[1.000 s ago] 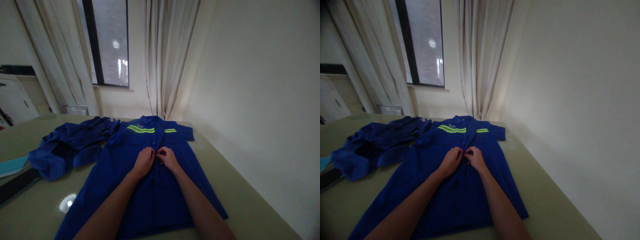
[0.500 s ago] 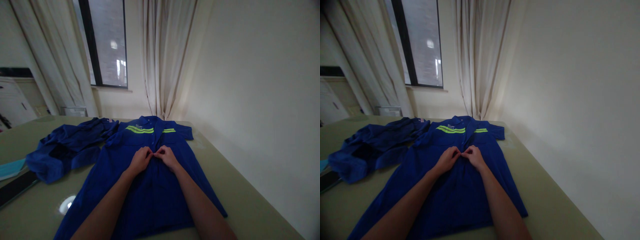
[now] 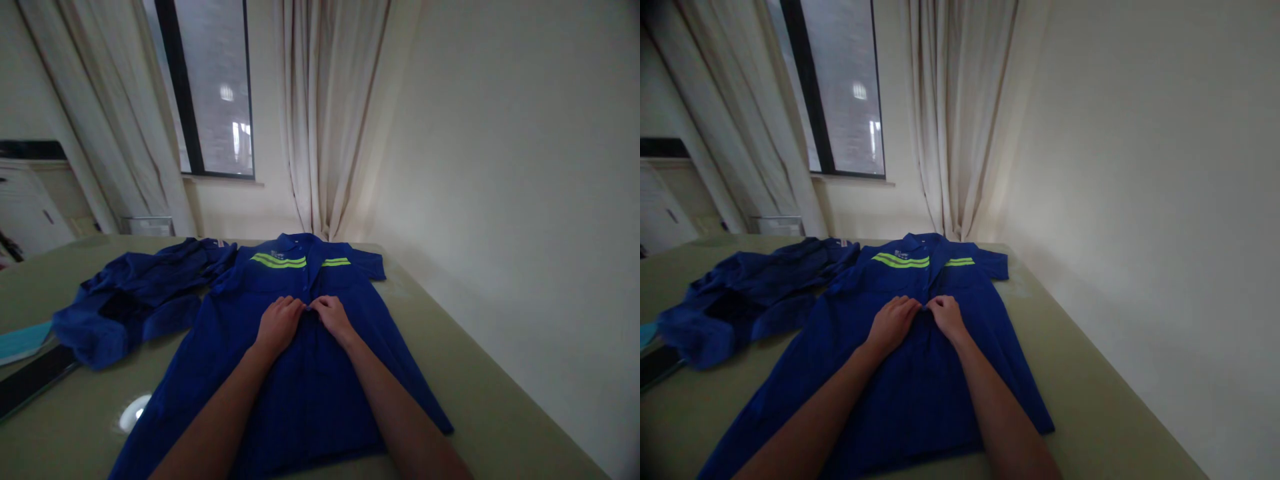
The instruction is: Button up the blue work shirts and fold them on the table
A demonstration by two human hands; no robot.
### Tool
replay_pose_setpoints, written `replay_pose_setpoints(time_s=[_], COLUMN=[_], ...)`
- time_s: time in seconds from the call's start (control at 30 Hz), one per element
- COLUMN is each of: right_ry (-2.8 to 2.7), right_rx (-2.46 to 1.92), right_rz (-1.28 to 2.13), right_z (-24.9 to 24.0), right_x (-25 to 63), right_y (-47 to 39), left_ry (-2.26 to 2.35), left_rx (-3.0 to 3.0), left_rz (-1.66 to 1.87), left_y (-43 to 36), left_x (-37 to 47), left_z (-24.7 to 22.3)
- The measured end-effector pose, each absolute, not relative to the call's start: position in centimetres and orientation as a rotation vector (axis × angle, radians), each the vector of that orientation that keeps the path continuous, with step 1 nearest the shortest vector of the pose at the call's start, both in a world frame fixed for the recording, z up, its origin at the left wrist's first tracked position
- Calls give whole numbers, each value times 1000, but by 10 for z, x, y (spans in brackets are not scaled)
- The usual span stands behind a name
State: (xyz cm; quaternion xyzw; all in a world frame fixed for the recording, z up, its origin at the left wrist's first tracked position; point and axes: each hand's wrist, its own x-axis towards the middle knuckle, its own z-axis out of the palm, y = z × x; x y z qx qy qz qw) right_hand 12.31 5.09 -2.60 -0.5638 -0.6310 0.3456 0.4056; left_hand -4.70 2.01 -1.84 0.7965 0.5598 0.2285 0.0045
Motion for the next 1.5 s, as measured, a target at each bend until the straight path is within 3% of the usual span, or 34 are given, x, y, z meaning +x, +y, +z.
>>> replay_pose_setpoints(time_s=[0.27, 0.47, 0.63, 0.8, 1.13, 1.5], right_ry=[-1840, -1895, -1658, -1479, -1390, -1492], right_rx=[-1723, -1809, -1622, -1415, -1336, -1292], right_rz=[256, 291, 400, 495, 502, 287], right_z=[-2, -3, -22, -30, -26, -27], right_x=[111, 100, 100, 109, 106, 105], right_y=[29, 32, 38, 43, 39, 34], left_ry=[1789, 1690, 1964, 2080, 1894, 1778], left_rx=[2558, 2594, 2332, 2210, 2222, 2352], left_rz=[532, 408, 405, 556, 893, 820], left_y=[-7, -32, 1, 22, 32, 32], left_x=[-47, -56, -36, -20, -30, -22], left_z=[-39, -16, 13, -1, -15, -23])
